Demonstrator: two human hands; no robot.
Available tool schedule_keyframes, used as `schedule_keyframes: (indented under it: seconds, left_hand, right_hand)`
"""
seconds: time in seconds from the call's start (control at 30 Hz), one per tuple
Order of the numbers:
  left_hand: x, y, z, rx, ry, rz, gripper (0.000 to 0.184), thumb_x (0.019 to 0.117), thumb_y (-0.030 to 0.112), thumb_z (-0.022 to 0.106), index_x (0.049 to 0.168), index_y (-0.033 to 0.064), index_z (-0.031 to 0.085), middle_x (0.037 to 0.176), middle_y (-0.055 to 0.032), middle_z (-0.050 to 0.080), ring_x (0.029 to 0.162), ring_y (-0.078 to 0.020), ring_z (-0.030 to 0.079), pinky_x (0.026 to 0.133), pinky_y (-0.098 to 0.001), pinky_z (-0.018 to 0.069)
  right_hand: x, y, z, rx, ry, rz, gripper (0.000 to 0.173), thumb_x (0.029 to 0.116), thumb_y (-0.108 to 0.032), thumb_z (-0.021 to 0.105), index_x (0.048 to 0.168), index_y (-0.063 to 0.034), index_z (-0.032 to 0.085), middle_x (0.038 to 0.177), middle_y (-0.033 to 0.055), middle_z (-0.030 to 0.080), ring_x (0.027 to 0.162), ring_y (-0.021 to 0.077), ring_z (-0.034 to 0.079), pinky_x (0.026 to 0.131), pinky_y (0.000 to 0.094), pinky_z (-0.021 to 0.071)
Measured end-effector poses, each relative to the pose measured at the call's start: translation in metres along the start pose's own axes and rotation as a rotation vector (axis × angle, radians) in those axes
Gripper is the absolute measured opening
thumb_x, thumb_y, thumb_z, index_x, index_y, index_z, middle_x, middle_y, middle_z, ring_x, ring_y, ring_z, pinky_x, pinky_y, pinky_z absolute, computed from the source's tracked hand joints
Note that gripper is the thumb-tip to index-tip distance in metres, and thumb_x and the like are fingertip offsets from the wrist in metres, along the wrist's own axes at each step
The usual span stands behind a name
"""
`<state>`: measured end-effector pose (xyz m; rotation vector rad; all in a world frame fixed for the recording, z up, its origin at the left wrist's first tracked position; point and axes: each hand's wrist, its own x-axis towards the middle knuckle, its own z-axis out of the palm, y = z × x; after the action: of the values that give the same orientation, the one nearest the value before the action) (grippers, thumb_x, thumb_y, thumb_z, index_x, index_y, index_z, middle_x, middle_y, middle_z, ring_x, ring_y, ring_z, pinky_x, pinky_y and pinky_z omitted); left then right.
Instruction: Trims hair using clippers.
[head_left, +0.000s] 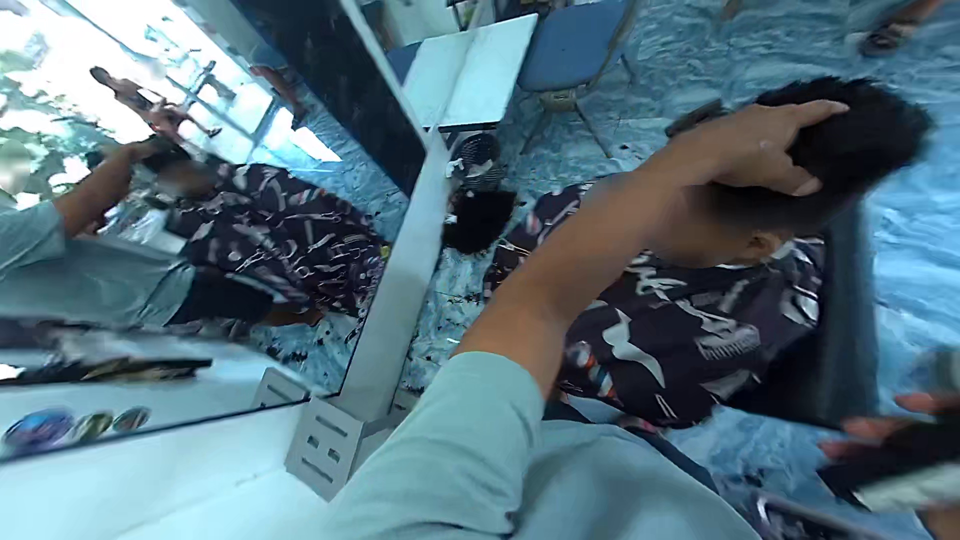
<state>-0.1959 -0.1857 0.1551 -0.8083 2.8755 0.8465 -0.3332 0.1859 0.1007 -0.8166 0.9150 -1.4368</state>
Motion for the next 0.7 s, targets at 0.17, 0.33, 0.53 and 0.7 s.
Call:
schedule_keyframes:
  seconds: [0.17, 0.33, 0.53, 0.7]
  left_hand:
    - [0.022, 0.012, 0.013, 0.008, 0.012, 0.023, 0.089, 0.0846, 0.052, 0.078, 0.158, 0.0169, 0.041, 0.15, -0.0116, 0.056, 0.139, -0.0283, 0.052, 0.116, -0.055, 0.0403]
    - [0.038, 0.02, 0.015, 0.059, -0.029, -0.074, 0.092, 0.0835, 0.06, 0.075, 0.158, 0.0198, 0.039, 0.149, -0.0138, 0.055, 0.138, -0.033, 0.052, 0.113, -0.0634, 0.0402]
    - [0.042, 0.023, 0.016, 0.049, -0.036, -0.113, 0.084, 0.0816, 0.061, 0.075, 0.152, 0.0252, 0.047, 0.142, -0.0097, 0.061, 0.132, -0.0279, 0.057, 0.11, -0.0625, 0.0442]
    - [0.048, 0.018, 0.018, 0.063, -0.027, -0.12, 0.091, 0.0781, 0.065, 0.076, 0.154, 0.0247, 0.045, 0.144, -0.0093, 0.059, 0.134, -0.0279, 0.056, 0.11, -0.0628, 0.0437]
  right_hand:
    - [0.07, 0.063, 0.019, -0.113, 0.395, -0.008, 0.061, 0.093, -0.012, 0.064, 0.147, -0.0155, 0.037, 0.115, 0.0109, 0.068, 0.097, 0.0282, 0.072, 0.079, 0.0495, 0.064]
    - [0.136, 0.094, 0.04, -0.16, 0.53, 0.274, 0.051, 0.0906, -0.018, 0.076, 0.134, -0.0031, 0.054, 0.11, 0.0165, 0.07, 0.092, 0.0279, 0.072, 0.079, 0.0479, 0.0636]
    - [0.17, 0.094, 0.042, -0.018, 0.548, 0.284, 0.047, 0.0887, -0.028, 0.079, 0.121, -0.0002, 0.06, 0.1, 0.0178, 0.072, 0.086, 0.0292, 0.073, 0.073, 0.048, 0.064]
    - [0.175, 0.088, 0.046, 0.16, 0.57, 0.312, 0.045, 0.0902, -0.025, 0.078, 0.122, 0.0008, 0.059, 0.101, 0.0203, 0.072, 0.085, 0.031, 0.074, 0.071, 0.0477, 0.0639]
